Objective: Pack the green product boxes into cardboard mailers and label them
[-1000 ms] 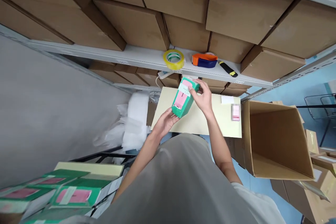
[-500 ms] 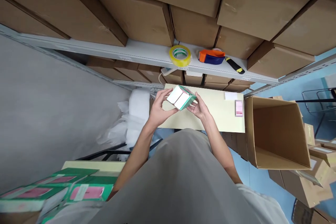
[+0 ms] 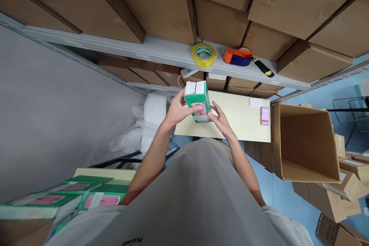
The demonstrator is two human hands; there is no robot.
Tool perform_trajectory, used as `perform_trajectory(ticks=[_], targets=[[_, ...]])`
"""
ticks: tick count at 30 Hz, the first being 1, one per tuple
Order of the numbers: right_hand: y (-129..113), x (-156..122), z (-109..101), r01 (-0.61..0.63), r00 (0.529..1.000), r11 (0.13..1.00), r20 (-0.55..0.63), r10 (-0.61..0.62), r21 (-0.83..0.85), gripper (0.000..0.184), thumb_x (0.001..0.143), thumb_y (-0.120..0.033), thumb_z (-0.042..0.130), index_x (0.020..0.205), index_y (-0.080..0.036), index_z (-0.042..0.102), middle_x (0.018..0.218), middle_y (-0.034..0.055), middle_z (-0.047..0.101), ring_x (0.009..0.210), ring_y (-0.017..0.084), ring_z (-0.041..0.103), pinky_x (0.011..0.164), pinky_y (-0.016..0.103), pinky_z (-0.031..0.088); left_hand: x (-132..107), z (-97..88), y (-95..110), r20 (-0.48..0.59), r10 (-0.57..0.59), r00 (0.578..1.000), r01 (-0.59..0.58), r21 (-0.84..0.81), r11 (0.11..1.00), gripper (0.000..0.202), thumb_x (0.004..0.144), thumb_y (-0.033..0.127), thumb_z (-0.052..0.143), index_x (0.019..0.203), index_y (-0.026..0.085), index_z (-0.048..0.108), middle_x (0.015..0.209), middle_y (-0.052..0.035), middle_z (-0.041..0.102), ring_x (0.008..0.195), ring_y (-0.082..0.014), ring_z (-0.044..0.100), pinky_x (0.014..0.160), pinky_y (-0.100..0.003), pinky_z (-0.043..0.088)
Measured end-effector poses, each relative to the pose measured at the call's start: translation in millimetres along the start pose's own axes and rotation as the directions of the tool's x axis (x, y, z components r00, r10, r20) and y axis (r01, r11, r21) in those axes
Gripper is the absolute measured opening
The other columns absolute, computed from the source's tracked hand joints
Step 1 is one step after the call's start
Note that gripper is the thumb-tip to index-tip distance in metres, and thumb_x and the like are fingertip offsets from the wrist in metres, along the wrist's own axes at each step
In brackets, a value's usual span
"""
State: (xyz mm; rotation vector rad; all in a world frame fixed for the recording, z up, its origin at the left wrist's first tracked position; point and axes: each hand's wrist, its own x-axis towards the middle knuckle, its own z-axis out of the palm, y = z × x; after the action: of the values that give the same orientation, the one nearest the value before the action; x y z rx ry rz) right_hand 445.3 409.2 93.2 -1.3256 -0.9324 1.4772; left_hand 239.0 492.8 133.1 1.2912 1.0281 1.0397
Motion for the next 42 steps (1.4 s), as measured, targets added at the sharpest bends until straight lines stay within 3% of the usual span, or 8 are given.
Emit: perform_trajectory(ticks=[3, 9, 15, 20, 26, 32, 38, 42], targets=[[6, -5, 9, 0.057, 0.998, 0.998, -0.029, -0.058, -0.038, 0.1, 0.074, -0.061, 0.104, 0.162, -0.035, 0.065, 0.162, 0.0103, 0.067, 0.096, 0.018, 0.081, 0.1, 0.04, 0.071, 7, -3.4, -7, -0.019, -0.024, 1.0, 0.024, -0.019, 1.0, 0.086, 0.066, 0.066, 0.106, 0.13, 0.021, 0.073, 0.128, -0.0117, 0.081, 0.119, -0.0337, 0.08, 0.108, -0.045, 0.066], [2, -16, 19, 0.079, 0.995, 0.995, -0.061, -0.075, 0.066, 0.08, 0.078, -0.063, 0.099, 0.148, -0.033, 0.075, 0.14, 0.0061, 0.078, 0.111, 0.024, 0.08, 0.096, 0.038, 0.072, -1, -22.9, -27, 0.109, -0.095, 0.989, 0.12, -0.251, 0.961, 0.089, 0.078, 0.08, 0.094, 0.143, 0.023, 0.074, 0.143, -0.0169, 0.078, 0.14, -0.0385, 0.074, 0.113, -0.049, 0.065], [-5, -26, 18, -0.089, 0.991, 0.972, 0.121, 0.063, 0.218, 0.064, 0.086, -0.073, 0.09, 0.132, -0.028, 0.08, 0.117, 0.0064, 0.085, 0.088, 0.023, 0.079, 0.075, 0.037, 0.073, -45, -22.2, -53, 0.438, -0.284, 0.853, 0.463, -0.384, 0.799, 0.094, 0.064, 0.075, 0.105, 0.139, 0.025, 0.08, 0.137, -0.0209, 0.082, 0.14, -0.0484, 0.074, 0.108, -0.06, 0.068], [0, -26, 16, -0.12, 0.984, 0.963, 0.159, 0.083, 0.239, 0.069, 0.083, -0.077, 0.092, 0.128, -0.026, 0.08, 0.103, 0.0055, 0.085, 0.084, 0.023, 0.08, 0.07, 0.034, 0.07, -63, -12.5, -60, 0.454, -0.282, 0.845, 0.491, -0.45, 0.746, 0.099, 0.068, 0.066, 0.106, 0.15, 0.022, 0.073, 0.145, -0.0221, 0.079, 0.147, -0.0501, 0.069, 0.118, -0.064, 0.064], [-11, -16, 1, -0.02, 0.991, 0.999, 0.131, 0.024, -0.032, 0.069, 0.087, -0.081, 0.086, 0.13, -0.027, 0.083, 0.113, 0.0071, 0.087, 0.082, 0.022, 0.083, 0.072, 0.036, 0.071, -66, -14.3, -57, 0.279, -0.283, 0.918, 0.387, -0.467, 0.795, 0.101, 0.068, 0.058, 0.108, 0.156, 0.029, 0.067, 0.147, -0.0157, 0.079, 0.136, -0.0419, 0.077, 0.11, -0.053, 0.07], [-27, -1, 7, 0.287, 0.934, 0.88, -0.093, -0.345, -0.379, 0.072, 0.098, -0.079, 0.077, 0.152, -0.031, 0.075, 0.157, 0.0145, 0.073, 0.127, 0.032, 0.078, 0.102, 0.048, 0.071, -59, -8.6, -58, -0.016, -0.17, 0.985, 0.158, -0.302, 0.94, 0.114, 0.066, 0.052, 0.11, 0.165, 0.028, 0.059, 0.147, -0.0149, 0.075, 0.133, -0.0338, 0.076, 0.108, -0.044, 0.069], [-23, 6, 44, 0.328, 0.888, 0.754, -0.087, -0.452, -0.569, 0.107, 0.098, -0.079, 0.078, 0.185, -0.04, 0.03, 0.176, 0.0128, 0.056, 0.142, 0.036, 0.07, 0.108, 0.054, 0.07, -63, 15.5, -53, -0.308, -0.094, 0.947, 0.081, -0.053, 0.995, 0.107, 0.066, 0.049, 0.11, 0.159, 0.027, 0.063, 0.147, -0.0155, 0.07, 0.132, -0.0322, 0.073, 0.088, -0.033, 0.07], [-11, 15, 49, 0.27, 0.885, 0.773, -0.169, -0.434, -0.574, 0.109, 0.099, -0.079, 0.076, 0.186, -0.04, 0.024, 0.18, 0.014, 0.051, 0.146, 0.039, 0.068, 0.114, 0.057, 0.067, -68, 23.1, -47, -0.329, -0.102, 0.939, 0.091, -0.048, 0.995, 0.101, 0.066, 0.047, 0.109, 0.154, 0.026, 0.066, 0.153, -0.0169, 0.068, 0.141, -0.0362, 0.068, 0.085, -0.032, 0.07]])
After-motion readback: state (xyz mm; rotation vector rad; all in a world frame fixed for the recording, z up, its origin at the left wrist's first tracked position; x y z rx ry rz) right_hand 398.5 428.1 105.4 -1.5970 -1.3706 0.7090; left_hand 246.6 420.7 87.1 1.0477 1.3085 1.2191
